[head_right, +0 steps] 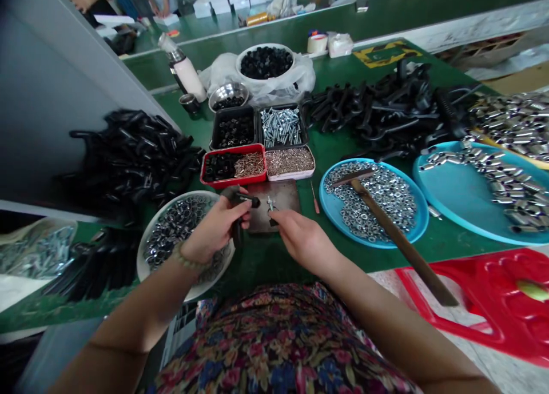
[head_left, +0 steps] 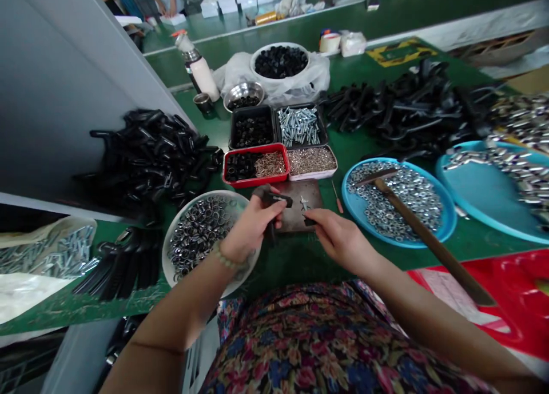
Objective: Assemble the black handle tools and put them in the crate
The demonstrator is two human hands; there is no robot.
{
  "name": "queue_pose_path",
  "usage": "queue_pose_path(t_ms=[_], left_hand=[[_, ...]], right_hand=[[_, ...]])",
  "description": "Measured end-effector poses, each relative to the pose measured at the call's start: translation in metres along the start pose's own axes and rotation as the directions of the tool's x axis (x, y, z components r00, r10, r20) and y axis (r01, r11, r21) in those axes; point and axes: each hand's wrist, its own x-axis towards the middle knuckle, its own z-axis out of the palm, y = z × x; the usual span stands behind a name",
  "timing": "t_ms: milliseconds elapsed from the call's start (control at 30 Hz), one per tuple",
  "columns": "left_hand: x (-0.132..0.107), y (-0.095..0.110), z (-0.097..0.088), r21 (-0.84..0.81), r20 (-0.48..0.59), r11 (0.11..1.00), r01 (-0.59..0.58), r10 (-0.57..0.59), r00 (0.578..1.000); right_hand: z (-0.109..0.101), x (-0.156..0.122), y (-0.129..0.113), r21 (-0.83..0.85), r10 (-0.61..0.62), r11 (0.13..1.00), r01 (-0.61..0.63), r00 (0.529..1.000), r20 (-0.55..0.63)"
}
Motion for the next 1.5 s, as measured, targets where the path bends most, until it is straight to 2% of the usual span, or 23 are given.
queue_pose_path(t_ms=[100,200,233,267,333,433,500,567,633,667,733,800,833,900,1067,1167,1233,1300,1367,1433,1500], left_hand=[[-0.003,-0.013,0.017,-0.052,0.014,0.997,0.051,-0.051,0.999],[0.0,-0.01,0.02,-0.025,0.087,0.994,0.106,-0.104,0.991],[0.001,-0.009,0.019,0.004,0.117,0.992,0.129,-0.128,0.985],[0.001,-0.008,0.019,0.048,0.139,0.988,0.147,-0.153,0.978],[0.0,-0.01,0.016,0.186,0.151,0.97,0.159,-0.188,0.97],[-0.003,-0.018,0.011,0.39,0.145,0.913,0.123,-0.193,0.97],[-0.007,-0.024,0.007,0.427,0.192,0.9,0.089,-0.187,0.963],[-0.011,-0.028,0.003,0.41,0.257,0.91,0.055,-0.173,0.951],[-0.015,-0.03,0.0,0.4,0.306,0.917,0.01,-0.144,0.941],[-0.016,-0.031,0.0,0.406,0.325,0.913,-0.025,-0.119,0.938],[-0.018,-0.032,-0.001,0.427,0.353,0.897,-0.112,-0.052,0.934],[-0.019,-0.034,0.001,0.439,0.356,0.879,-0.184,0.018,0.934],[-0.019,-0.036,0.002,0.435,0.347,0.879,-0.196,0.037,0.937],[-0.02,-0.04,0.005,0.378,0.325,0.911,-0.163,0.034,0.945],[-0.022,-0.047,0.011,0.128,0.213,0.991,-0.044,0.016,0.977],[-0.026,-0.047,0.013,0.136,0.205,0.988,-0.067,0.038,0.978],[-0.027,-0.046,0.011,0.198,0.226,0.974,-0.108,0.062,0.972],[-0.024,-0.043,0.006,0.306,0.247,0.939,-0.155,0.079,0.966],[-0.018,-0.037,-0.003,0.442,0.244,0.872,-0.209,0.107,0.964],[-0.007,-0.029,-0.015,0.602,0.208,0.75,-0.275,0.185,0.96],[0.007,-0.023,-0.024,0.776,0.226,0.525,-0.349,0.286,0.931]], right_hand=[[0.007,-0.002,-0.007,0.093,0.048,0.995,-0.045,0.998,-0.03],[0.01,-0.009,-0.006,0.33,0.185,0.931,-0.154,0.981,-0.063],[0.009,-0.012,-0.004,0.366,0.188,0.917,-0.16,0.981,-0.042],[0.007,-0.015,-0.001,0.358,0.153,0.923,-0.141,0.988,-0.005],[0.0,-0.021,0.006,0.238,0.022,0.97,-0.046,0.994,0.103],[-0.012,-0.026,0.013,0.106,-0.097,0.992,0.071,0.961,0.259],[-0.016,-0.026,0.013,0.15,-0.08,0.988,0.036,0.951,0.3],[-0.017,-0.025,0.01,0.264,-0.025,0.963,-0.063,0.948,0.317],[-0.014,-0.022,0.006,0.438,0.052,0.876,-0.201,0.943,0.328],[-0.012,-0.021,0.004,0.538,0.09,0.798,-0.272,0.936,0.34],[-0.008,-0.019,0.003,0.71,0.147,0.589,-0.387,0.915,0.377],[-0.004,-0.019,0.004,0.797,0.173,0.403,-0.449,0.893,0.416],[-0.002,-0.019,0.004,0.814,0.181,0.345,-0.467,0.884,0.431],[0.001,-0.019,0.005,0.826,0.207,0.284,-0.487,0.872,0.443],[0.005,-0.016,0.0,0.847,0.254,0.258,-0.465,0.878,0.405],[0.012,-0.013,-0.008,0.848,0.287,0.205,-0.49,0.858,0.426],[0.017,-0.013,-0.013,0.849,0.333,0.18,-0.498,0.843,0.424],[0.02,-0.011,-0.015,0.849,0.393,0.206,-0.487,0.835,0.384],[0.016,-0.002,-0.011,0.807,0.392,0.303,-0.506,0.838,0.378],[0.007,0.023,-0.002,0.7,0.325,0.511,-0.498,0.867,0.379],[0.0,0.064,0.011,0.463,0.242,0.811,-0.357,0.926,0.29]])
